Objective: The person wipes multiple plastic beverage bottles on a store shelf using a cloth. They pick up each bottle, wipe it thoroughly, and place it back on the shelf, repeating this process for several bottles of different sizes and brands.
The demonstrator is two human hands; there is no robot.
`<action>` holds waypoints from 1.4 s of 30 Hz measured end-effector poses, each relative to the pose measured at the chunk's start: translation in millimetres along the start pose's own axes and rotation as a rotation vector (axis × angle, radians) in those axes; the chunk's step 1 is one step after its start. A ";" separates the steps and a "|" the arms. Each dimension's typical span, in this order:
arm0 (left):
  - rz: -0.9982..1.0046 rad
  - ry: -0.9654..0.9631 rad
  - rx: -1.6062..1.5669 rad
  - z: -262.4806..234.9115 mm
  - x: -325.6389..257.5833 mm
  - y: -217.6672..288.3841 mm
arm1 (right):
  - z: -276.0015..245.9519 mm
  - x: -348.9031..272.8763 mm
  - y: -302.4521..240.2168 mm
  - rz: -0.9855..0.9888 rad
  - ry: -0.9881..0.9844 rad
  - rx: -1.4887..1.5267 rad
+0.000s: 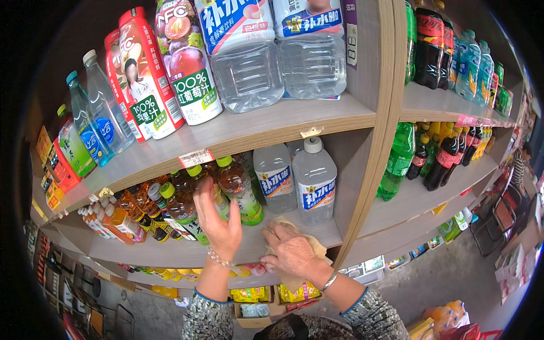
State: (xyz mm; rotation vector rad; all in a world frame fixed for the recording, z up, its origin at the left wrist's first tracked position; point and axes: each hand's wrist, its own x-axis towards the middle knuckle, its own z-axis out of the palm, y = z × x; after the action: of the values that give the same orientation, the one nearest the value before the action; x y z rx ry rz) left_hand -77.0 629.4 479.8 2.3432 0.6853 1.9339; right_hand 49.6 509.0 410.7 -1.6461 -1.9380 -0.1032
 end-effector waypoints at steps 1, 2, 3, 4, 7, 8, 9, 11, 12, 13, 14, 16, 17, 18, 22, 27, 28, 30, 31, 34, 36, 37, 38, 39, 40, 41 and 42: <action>0.002 0.001 0.024 3.5 13.0 -1.3 | -1.1 -2.7 4.0 -0.049 0.027 0.071; -0.041 -0.016 -0.050 7.1 25.0 -2.8 | -1.7 -4.6 6.9 -0.082 -0.032 0.087; -0.034 -0.057 0.002 11.7 34.3 -3.3 | -2.3 -5.9 9.3 -0.141 -0.037 0.108; -0.046 -0.100 0.039 16.0 41.9 -3.8 | -2.3 -6.3 11.2 -0.206 -0.038 0.141; -0.157 -0.208 0.080 26.6 53.2 -3.0 | -1.3 -7.5 16.0 -0.291 0.013 0.116; -0.176 -0.221 0.078 27.8 54.2 -2.4 | -0.4 -9.1 17.3 -0.255 0.023 0.171; -0.212 -0.237 0.076 27.8 54.2 -1.6 | 0.9 -11.3 18.8 -0.221 0.034 0.226; -0.134 -0.116 0.010 24.1 50.0 1.2 | 4.1 -15.7 21.2 -0.148 0.089 0.298; -0.104 -0.096 -0.032 20.7 47.7 2.1 | 6.0 -17.3 21.7 -0.107 0.129 0.316; -0.082 -0.078 -0.076 16.7 44.6 2.9 | 7.5 -18.5 20.9 -0.083 0.169 0.334; -0.167 -0.108 -0.145 11.8 40.4 4.0 | 8.0 -18.2 19.3 -0.016 0.199 0.393; -0.389 -0.220 -0.421 2.8 29.8 7.7 | 2.1 -14.0 13.1 0.093 0.274 0.513; -0.538 -0.282 -0.569 0.3 24.8 9.5 | -3.1 -8.6 7.4 0.169 0.385 0.657; -0.393 -0.217 -0.604 -1.4 19.4 11.8 | -10.7 -3.5 -0.6 0.267 0.501 0.809; -0.125 -0.249 -0.390 -9.2 -1.1 17.2 | -67.3 14.8 -29.2 0.236 0.800 0.779; -0.329 -0.319 -0.751 -13.9 -42.7 31.4 | -75.4 48.0 -57.9 -0.228 0.523 0.600; -0.332 -0.292 -0.690 -16.8 -50.1 32.4 | -66.8 48.9 -58.4 -0.261 0.417 0.635; 0.051 -0.195 -0.295 -28.0 -57.7 25.9 | -50.2 44.0 -48.1 -0.176 0.385 0.819; 0.044 -0.161 -0.318 -31.7 -62.3 26.7 | -41.2 41.8 -41.7 -0.139 0.382 0.906; -0.006 -0.122 -0.380 -52.1 -75.0 32.7 | -15.6 53.4 -21.8 0.169 0.254 0.812; 0.042 -0.136 -0.377 -59.7 -81.7 36.0 | -9.0 62.4 -11.4 0.400 0.128 0.746; 0.059 -0.119 -0.394 -62.1 -85.1 37.1 | -7.1 66.4 -9.3 0.214 0.147 0.802; 0.055 -0.118 -0.404 -64.2 -88.1 37.5 | -4.0 69.9 -11.2 0.110 0.148 0.844; 0.051 -0.112 -0.416 -65.5 -90.3 36.7 | -0.2 72.8 -15.3 0.003 0.149 0.889; 0.025 -0.113 -0.426 -67.6 -92.6 35.7 | 4.4 74.1 -21.0 -0.174 0.085 0.854; -0.002 -0.083 -0.414 -69.7 -94.3 34.0 | 7.9 77.2 -23.6 -0.136 0.051 0.850; -0.050 -0.062 -0.402 -72.1 -95.6 31.9 | 10.9 81.2 -23.4 -0.113 -0.007 0.809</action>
State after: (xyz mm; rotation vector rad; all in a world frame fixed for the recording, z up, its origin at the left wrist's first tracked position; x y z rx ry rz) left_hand -147.4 549.1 416.9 2.1061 0.3085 1.7699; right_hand 18.8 579.4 447.6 -0.9926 -1.7305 0.5698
